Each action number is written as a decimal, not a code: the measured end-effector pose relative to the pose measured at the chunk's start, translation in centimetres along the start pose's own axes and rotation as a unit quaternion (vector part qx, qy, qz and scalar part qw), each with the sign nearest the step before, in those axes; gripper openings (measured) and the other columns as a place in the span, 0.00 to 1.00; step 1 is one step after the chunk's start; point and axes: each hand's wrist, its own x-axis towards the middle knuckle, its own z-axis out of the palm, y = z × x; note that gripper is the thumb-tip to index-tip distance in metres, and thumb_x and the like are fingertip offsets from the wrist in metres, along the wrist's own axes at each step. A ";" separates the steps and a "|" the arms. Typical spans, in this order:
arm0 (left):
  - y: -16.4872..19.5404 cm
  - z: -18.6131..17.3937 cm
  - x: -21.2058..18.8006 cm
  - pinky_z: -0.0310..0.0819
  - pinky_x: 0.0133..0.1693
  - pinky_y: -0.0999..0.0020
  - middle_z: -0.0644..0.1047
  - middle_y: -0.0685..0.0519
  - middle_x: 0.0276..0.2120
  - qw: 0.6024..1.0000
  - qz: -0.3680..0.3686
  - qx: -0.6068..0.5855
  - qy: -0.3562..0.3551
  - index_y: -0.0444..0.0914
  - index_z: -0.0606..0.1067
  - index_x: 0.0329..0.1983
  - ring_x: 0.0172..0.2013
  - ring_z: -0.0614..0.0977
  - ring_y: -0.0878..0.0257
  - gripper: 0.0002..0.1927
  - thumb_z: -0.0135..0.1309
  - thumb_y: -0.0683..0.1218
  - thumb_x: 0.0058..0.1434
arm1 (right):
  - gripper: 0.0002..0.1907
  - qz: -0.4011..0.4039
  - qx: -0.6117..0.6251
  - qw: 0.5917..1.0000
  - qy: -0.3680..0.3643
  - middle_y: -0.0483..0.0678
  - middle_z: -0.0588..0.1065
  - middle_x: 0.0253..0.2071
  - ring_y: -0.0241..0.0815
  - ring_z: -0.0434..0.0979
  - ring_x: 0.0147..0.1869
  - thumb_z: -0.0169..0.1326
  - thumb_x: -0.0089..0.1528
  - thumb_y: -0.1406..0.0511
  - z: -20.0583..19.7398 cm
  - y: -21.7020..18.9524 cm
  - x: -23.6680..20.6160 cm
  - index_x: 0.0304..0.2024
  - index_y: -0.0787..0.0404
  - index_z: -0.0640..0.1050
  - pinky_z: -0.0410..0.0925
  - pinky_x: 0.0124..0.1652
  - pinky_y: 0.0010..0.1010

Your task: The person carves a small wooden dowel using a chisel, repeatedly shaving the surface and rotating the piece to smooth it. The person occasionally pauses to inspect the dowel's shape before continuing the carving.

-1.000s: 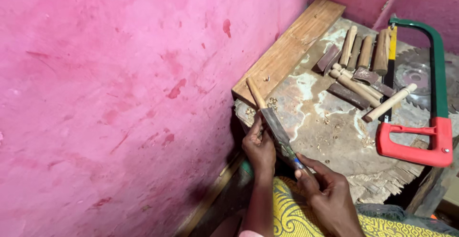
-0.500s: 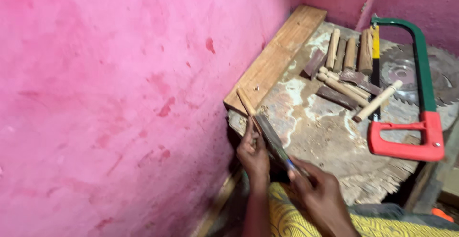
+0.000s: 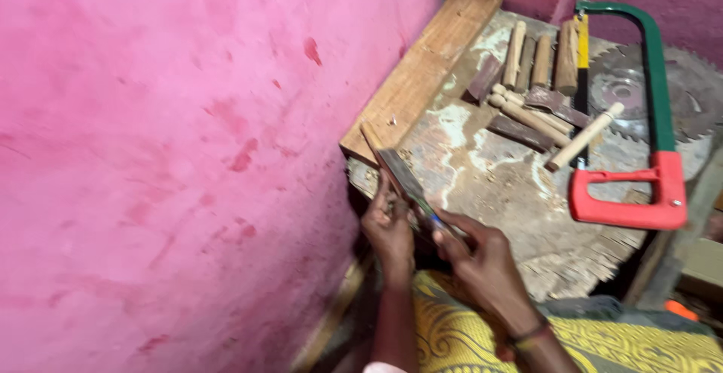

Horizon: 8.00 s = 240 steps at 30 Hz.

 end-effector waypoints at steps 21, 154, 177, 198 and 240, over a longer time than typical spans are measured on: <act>0.1 -0.1 0.3 0.71 0.43 0.76 0.82 0.51 0.49 0.998 0.049 0.026 0.014 0.35 0.71 0.69 0.39 0.78 0.71 0.29 0.47 0.28 0.63 | 0.20 -0.013 -0.040 0.999 0.031 0.49 0.83 0.34 0.30 0.74 0.34 0.60 0.62 0.63 0.2 1.2 -1.3 0.56 0.61 0.81 0.68 0.33 0.25; 1.2 -0.3 -0.1 0.73 0.31 0.75 0.82 0.54 0.40 1.000 -0.029 0.000 0.007 0.39 0.70 0.69 0.33 0.80 0.71 0.29 0.48 0.31 0.64 | 0.22 0.046 0.046 0.998 0.004 0.43 0.77 0.24 0.30 0.69 0.25 0.58 0.60 0.67 0.9 0.3 0.1 0.58 0.59 0.81 0.65 0.25 0.25; -0.9 -0.7 0.6 0.76 0.39 0.76 0.82 0.52 0.42 0.998 0.054 -0.015 -0.002 0.33 0.71 0.66 0.37 0.81 0.69 0.28 0.48 0.27 0.62 | 0.23 -0.041 -0.119 0.992 0.025 0.54 0.85 0.41 0.43 0.88 0.43 0.60 0.59 0.61 0.6 -1.1 0.4 0.57 0.55 0.80 0.76 0.43 0.33; -0.3 0.1 0.2 0.76 0.30 0.76 0.79 0.55 0.37 0.997 -0.022 -0.078 0.004 0.35 0.72 0.66 0.31 0.79 0.71 0.28 0.54 0.31 0.61 | 0.23 -0.066 -0.228 0.970 0.046 0.60 0.81 0.28 0.43 0.81 0.21 0.56 0.60 0.60 0.5 -3.4 0.8 0.59 0.53 0.79 0.72 0.28 0.38; 0.3 -0.5 0.0 0.76 0.38 0.77 0.82 0.52 0.42 0.998 0.035 -0.052 -0.018 0.34 0.71 0.69 0.37 0.81 0.71 0.26 0.48 0.30 0.66 | 0.20 0.040 0.036 0.999 -0.003 0.44 0.75 0.24 0.31 0.68 0.26 0.58 0.62 0.63 0.8 -0.2 0.0 0.57 0.59 0.81 0.64 0.26 0.26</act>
